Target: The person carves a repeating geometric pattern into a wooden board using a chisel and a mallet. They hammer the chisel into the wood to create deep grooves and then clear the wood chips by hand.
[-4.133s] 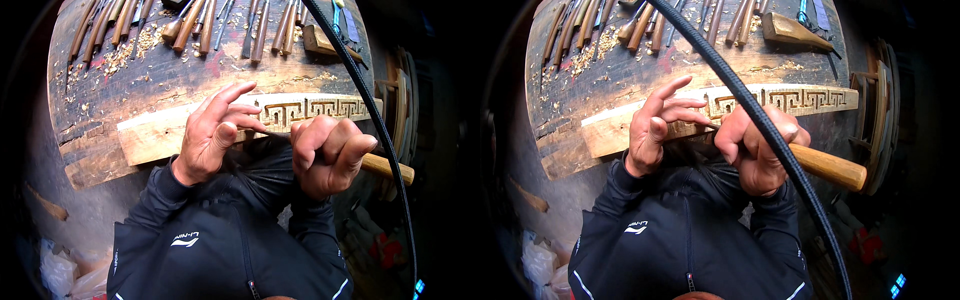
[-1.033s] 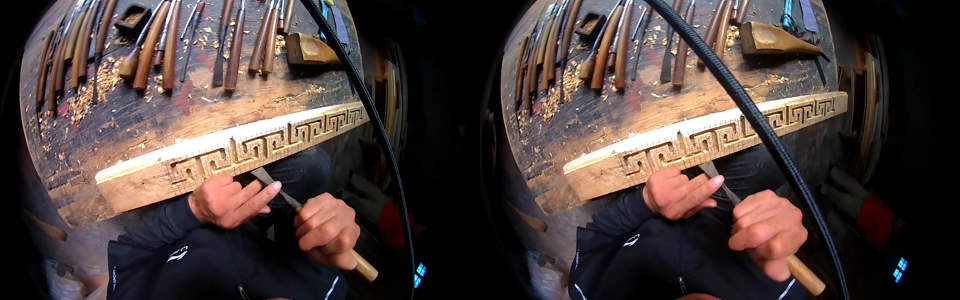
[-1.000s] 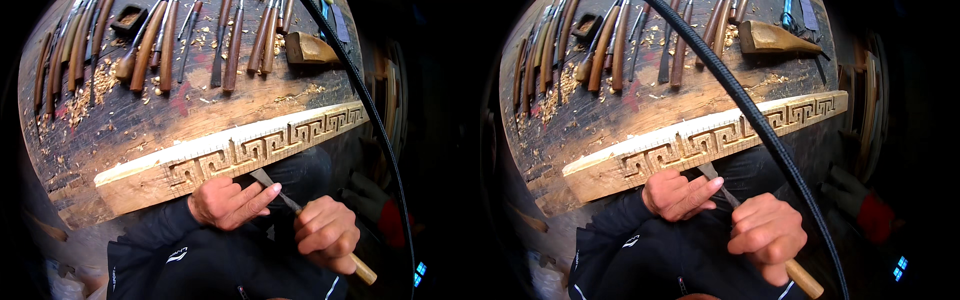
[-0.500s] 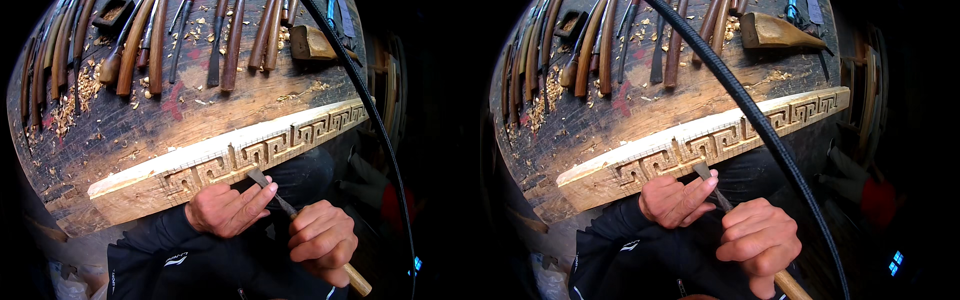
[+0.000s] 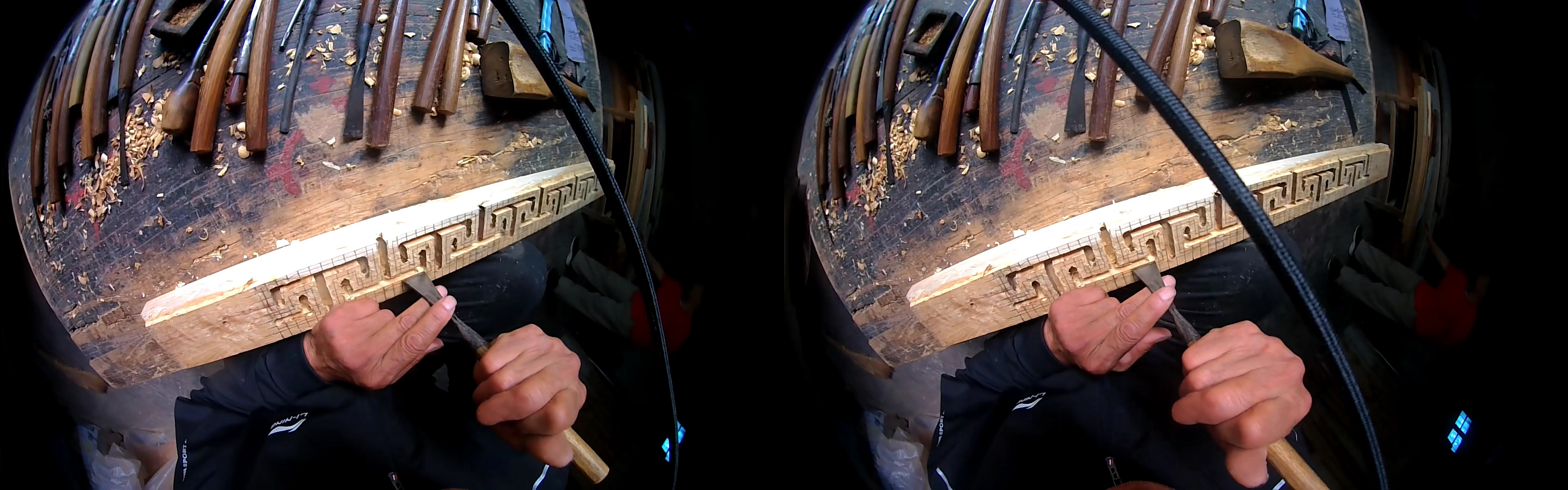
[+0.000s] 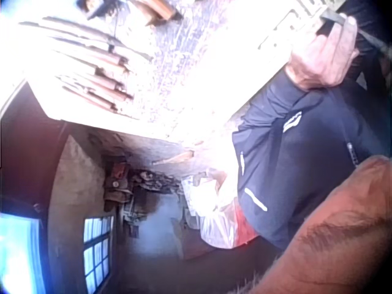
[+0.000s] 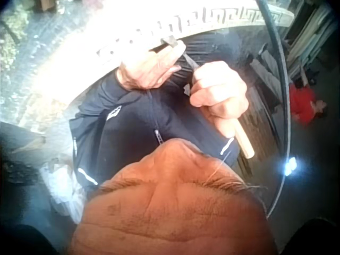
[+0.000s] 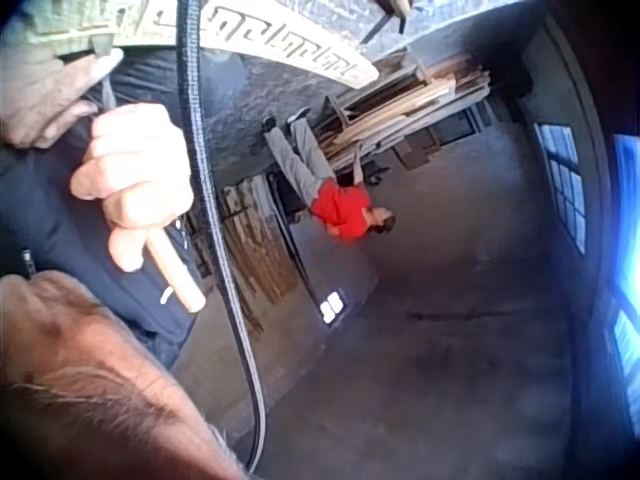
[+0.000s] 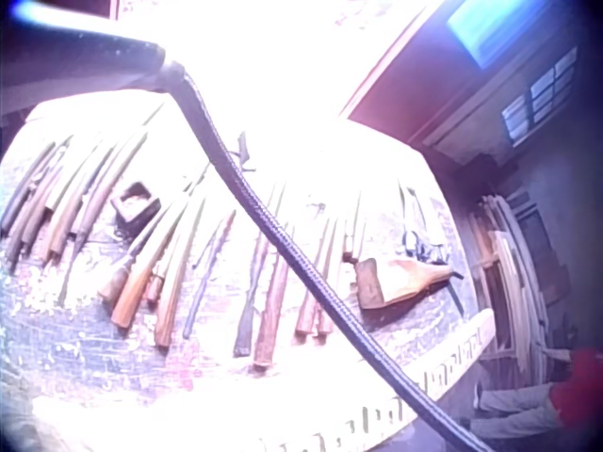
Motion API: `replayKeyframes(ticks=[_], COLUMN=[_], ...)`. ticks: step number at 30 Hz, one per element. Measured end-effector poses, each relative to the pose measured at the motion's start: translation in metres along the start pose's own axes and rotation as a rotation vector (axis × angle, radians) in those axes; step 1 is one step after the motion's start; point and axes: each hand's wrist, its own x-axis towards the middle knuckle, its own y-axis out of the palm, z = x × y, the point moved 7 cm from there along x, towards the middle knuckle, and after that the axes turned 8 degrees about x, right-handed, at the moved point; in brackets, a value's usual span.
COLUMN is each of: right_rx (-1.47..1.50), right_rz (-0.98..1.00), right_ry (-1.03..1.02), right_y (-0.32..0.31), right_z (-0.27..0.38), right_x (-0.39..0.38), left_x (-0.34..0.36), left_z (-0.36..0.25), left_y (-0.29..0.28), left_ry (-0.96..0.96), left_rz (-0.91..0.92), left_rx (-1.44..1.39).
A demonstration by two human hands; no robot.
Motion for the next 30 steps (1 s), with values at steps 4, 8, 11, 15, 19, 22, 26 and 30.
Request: replayKeyframes(ticks=[4, 8, 11, 15, 19, 22, 26, 30], right_rx=[0.018, 0.036, -0.118, -0.112, 0.005, 0.007, -0.054, 0.034], right_rz=[0.027, 0.050, 0.003, -0.011, -0.001, 0.065, 0.102, 0.312], right_ry=[0.013, 0.058, 0.101, 0.161, 0.135, 0.057, -0.015, -0.012], right_y=[-0.001, 0.000, 0.006, 0.005, -0.001, -0.001, 0.004, 0.005], right_z=[-0.002, -0.007, -0.013, -0.018, -0.018, -0.018, -0.019, -0.016], right_x=[0.001, 0.008, 0.016, 0.020, 0.014, 0.008, 0.001, 0.007], left_x=[0.000, 0.000, 0.005, 0.004, 0.008, 0.008, 0.006, 0.004], left_z=[0.001, 0.003, 0.006, 0.006, 0.008, 0.005, 0.003, -0.001], left_y=[0.001, 0.000, -0.004, -0.003, -0.004, -0.006, -0.005, -0.004], left_ry=[-0.005, -0.039, -0.079, -0.111, -0.126, -0.118, -0.082, -0.036], left_rz=[-0.006, -0.008, 0.044, 0.057, 0.057, 0.066, 0.084, -0.018], left_rx=[-0.003, -0.045, -0.118, -0.139, -0.139, -0.102, -0.065, 0.019])
